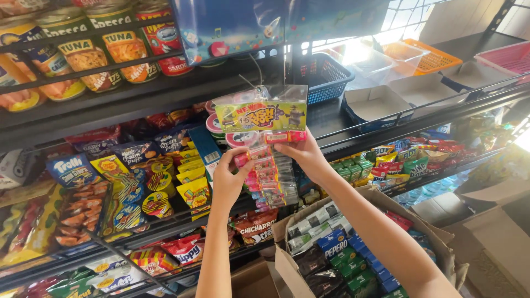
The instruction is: The recorder is organizing and stocking candy and snacks on grocery store shelves from a box.
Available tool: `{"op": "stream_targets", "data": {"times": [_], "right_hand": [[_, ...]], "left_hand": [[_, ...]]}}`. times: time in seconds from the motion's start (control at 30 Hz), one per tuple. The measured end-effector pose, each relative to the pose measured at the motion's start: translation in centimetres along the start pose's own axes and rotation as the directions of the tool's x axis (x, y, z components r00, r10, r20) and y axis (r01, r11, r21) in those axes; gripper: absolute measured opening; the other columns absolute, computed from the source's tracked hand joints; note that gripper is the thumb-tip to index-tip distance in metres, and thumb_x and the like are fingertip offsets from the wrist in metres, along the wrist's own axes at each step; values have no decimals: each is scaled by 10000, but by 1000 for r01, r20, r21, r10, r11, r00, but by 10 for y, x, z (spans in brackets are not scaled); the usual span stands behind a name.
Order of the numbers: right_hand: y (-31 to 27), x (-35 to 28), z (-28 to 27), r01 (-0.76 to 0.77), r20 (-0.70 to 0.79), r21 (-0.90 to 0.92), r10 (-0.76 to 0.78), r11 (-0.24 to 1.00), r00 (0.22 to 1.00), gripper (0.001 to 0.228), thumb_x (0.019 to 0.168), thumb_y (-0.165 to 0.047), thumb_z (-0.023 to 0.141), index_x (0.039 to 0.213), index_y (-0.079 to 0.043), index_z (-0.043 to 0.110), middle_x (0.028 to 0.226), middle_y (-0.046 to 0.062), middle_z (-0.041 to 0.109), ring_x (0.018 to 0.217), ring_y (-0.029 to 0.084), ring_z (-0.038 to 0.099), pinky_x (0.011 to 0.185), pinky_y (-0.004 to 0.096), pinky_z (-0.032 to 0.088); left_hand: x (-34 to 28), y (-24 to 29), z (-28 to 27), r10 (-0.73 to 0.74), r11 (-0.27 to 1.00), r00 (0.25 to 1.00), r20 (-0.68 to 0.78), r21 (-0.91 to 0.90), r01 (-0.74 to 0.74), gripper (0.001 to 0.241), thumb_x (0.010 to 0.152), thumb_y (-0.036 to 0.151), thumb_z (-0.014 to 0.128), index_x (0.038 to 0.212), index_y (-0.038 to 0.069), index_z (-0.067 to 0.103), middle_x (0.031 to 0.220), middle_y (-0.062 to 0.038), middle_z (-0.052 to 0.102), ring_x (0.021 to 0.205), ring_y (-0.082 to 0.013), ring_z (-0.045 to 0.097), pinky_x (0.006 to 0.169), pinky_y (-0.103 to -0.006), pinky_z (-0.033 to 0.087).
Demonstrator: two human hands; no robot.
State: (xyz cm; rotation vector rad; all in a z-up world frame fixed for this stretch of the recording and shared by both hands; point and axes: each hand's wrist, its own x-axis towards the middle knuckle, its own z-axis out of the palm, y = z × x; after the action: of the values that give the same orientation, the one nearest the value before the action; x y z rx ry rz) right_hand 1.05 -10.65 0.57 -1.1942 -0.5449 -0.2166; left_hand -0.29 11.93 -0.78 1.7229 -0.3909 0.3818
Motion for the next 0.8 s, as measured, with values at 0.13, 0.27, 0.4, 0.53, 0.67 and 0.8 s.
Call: {"op": "stream_targets", "data": {"times": [0.13,0.27,0.4,0.53,0.67,0.8], "right_hand": [[11,-5,-12,-74,-28,-85,72,994,997,402,944,-61,748,1304,8,583,1233,90,708,1140,148,661,1050,347,508],[17,-13,-16,-123,-11,-96,122,988,992,309,982,-123,684,1264,-20,610,1173,44,722,1092,112,655,999,306,512],[22,-20,-24,-112,-2,-117,113,987,994,223,1039,-147,637,1201,5,657,1097,43,736,1015,108,670,936,291,534],[19,-27,-25,-98,-25,-147,95,984,995,215,1035,-140,641,1183,14,668,1071,44,737,994,104,673,921,289,538],[28,-30,-30,-95,-87,-119,85,988,993,222,1030,-145,647,1176,17,685,1064,34,727,998,89,656,915,274,524],[33,-31,-29,-83,-95,-53,78,995,992,210,1025,-140,652,1158,20,679,1065,27,725,1027,83,660,939,261,512]], "left_hand": [[-8,-10,-4,-27,983,998,62,-178,38,341,872,143,795,1183,52,691,1100,-12,734,1013,-90,690,881,-244,546],[-15,2,-1,-61,984,994,89,-161,75,334,876,166,800,1178,51,713,1062,3,727,871,-70,643,782,-238,530],[-25,7,5,-42,996,998,43,-76,45,304,888,200,794,1150,62,724,1017,19,741,782,-62,595,730,-232,510],[-32,17,7,-49,997,999,3,54,49,303,890,239,799,1135,71,738,890,-11,710,764,-70,616,723,-240,515],[-35,9,8,10,999,1000,-25,50,-8,280,965,309,721,1094,60,713,851,19,673,755,-48,594,705,-224,489],[-39,4,11,69,996,993,-100,61,-63,291,996,320,700,1091,46,707,798,20,600,726,-47,532,671,-221,459]]}}
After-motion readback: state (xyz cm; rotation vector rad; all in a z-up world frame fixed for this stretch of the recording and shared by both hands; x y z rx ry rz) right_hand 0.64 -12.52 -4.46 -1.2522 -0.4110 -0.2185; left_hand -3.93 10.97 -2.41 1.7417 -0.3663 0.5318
